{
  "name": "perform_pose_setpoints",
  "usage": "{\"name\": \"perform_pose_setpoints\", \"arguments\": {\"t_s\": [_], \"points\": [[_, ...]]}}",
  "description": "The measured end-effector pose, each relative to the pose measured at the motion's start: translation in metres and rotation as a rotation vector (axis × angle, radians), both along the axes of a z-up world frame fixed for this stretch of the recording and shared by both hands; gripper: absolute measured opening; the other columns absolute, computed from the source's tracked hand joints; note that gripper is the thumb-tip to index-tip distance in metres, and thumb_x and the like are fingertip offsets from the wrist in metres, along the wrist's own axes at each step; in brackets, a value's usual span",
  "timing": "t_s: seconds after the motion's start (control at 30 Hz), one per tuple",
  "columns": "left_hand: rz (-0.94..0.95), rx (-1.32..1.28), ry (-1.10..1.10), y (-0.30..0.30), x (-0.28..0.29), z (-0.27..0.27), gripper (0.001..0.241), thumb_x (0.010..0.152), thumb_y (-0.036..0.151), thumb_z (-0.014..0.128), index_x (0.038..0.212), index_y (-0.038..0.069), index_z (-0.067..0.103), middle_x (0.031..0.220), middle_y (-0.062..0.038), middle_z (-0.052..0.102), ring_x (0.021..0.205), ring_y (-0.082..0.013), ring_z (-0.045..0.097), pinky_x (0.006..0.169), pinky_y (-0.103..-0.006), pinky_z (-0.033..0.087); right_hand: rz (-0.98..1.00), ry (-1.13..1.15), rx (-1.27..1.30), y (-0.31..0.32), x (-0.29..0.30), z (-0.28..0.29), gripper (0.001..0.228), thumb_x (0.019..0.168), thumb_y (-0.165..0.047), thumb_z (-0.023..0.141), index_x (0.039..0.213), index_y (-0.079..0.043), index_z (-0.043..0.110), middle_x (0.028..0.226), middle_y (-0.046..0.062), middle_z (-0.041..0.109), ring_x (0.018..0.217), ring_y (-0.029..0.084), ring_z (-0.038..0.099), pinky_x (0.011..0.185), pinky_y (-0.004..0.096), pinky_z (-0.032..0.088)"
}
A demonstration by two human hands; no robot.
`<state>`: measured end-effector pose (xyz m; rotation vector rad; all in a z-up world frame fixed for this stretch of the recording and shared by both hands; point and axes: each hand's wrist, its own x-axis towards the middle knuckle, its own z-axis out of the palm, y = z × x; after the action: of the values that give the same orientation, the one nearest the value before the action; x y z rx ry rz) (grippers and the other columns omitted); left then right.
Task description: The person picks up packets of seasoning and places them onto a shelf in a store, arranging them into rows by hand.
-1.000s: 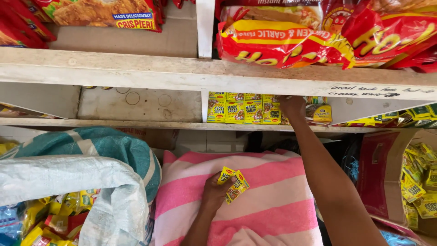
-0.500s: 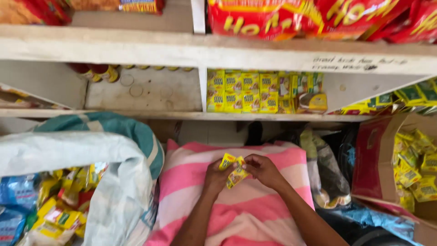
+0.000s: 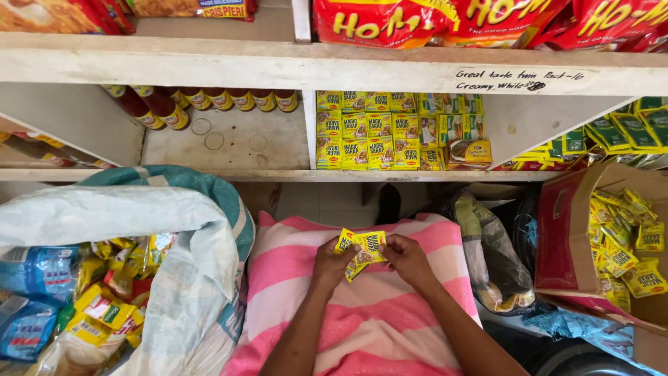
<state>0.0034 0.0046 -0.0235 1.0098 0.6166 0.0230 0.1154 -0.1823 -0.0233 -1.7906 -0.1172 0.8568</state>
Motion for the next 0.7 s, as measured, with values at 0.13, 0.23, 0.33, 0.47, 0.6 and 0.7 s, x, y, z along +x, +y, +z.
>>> {"name": "perform_pose_setpoints", "arguments": {"t_s": [0.13, 0.23, 0.33, 0.47, 0.6, 0.7], "points": [[0.077, -0.033, 0.024, 0.001, 0.002, 0.003, 0.016, 0.091, 0.011, 0.075, 0.104, 0.002, 0.073, 0.087, -0.004, 0.075, 0.072, -0.0091, 0.068, 0.064, -0.0272, 0.056, 0.117, 0.114, -0.082, -0.007, -0.011, 0.001, 0.022, 0.094, -0.023, 0.071, 0.101, -0.002, 0.071, 0.077, 0.004, 0.071, 0.061, 0.011, 0.064, 0.055, 0.028, 0.052], [0.096, -0.056, 0.016, 0.001, 0.001, 0.013, 0.015, 0.090, 0.010, 0.075, 0.102, 0.002, 0.073, 0.085, -0.004, 0.074, 0.071, -0.0097, 0.067, 0.061, -0.0274, 0.055, 0.201, 0.321, -0.084, -0.003, -0.015, 0.018, 0.028, 0.096, -0.030, 0.070, 0.102, -0.003, 0.073, 0.079, 0.005, 0.073, 0.067, 0.012, 0.065, 0.061, 0.026, 0.052], [0.083, -0.056, 0.010, 0.002, 0.001, 0.019, 0.016, 0.090, 0.010, 0.076, 0.102, 0.001, 0.073, 0.084, -0.004, 0.074, 0.070, -0.0098, 0.067, 0.061, -0.0272, 0.055, 0.110, 0.037, -0.095, -0.006, -0.004, 0.001, 0.019, 0.092, -0.022, 0.069, 0.104, -0.007, 0.069, 0.088, -0.002, 0.074, 0.076, 0.008, 0.067, 0.064, 0.027, 0.052], [0.034, -0.048, -0.040, -0.003, 0.001, 0.002, 0.017, 0.088, 0.010, 0.077, 0.102, 0.001, 0.073, 0.086, -0.004, 0.075, 0.072, -0.0091, 0.068, 0.064, -0.0266, 0.056, 0.095, -0.162, 0.031, -0.002, 0.005, 0.009, 0.015, 0.094, -0.015, 0.068, 0.104, -0.005, 0.072, 0.090, -0.001, 0.075, 0.080, 0.008, 0.065, 0.071, 0.025, 0.054], [0.000, 0.009, -0.089, -0.002, 0.002, 0.001, 0.018, 0.088, 0.011, 0.078, 0.102, 0.000, 0.074, 0.087, -0.004, 0.076, 0.075, -0.0082, 0.068, 0.067, -0.0261, 0.056, 0.238, -0.077, -0.064, -0.004, 0.006, 0.006, 0.009, 0.092, -0.008, 0.070, 0.099, -0.002, 0.072, 0.085, 0.000, 0.074, 0.077, 0.008, 0.065, 0.071, 0.026, 0.055], [0.006, 0.009, -0.079, -0.001, 0.000, 0.004, 0.018, 0.089, 0.012, 0.079, 0.101, 0.000, 0.074, 0.087, -0.004, 0.076, 0.075, -0.0082, 0.067, 0.067, -0.0263, 0.056, 0.252, 0.006, -0.016, -0.008, 0.004, -0.011, 0.008, 0.092, -0.008, 0.070, 0.097, -0.001, 0.072, 0.084, 0.000, 0.071, 0.076, 0.008, 0.062, 0.071, 0.026, 0.053]]}}
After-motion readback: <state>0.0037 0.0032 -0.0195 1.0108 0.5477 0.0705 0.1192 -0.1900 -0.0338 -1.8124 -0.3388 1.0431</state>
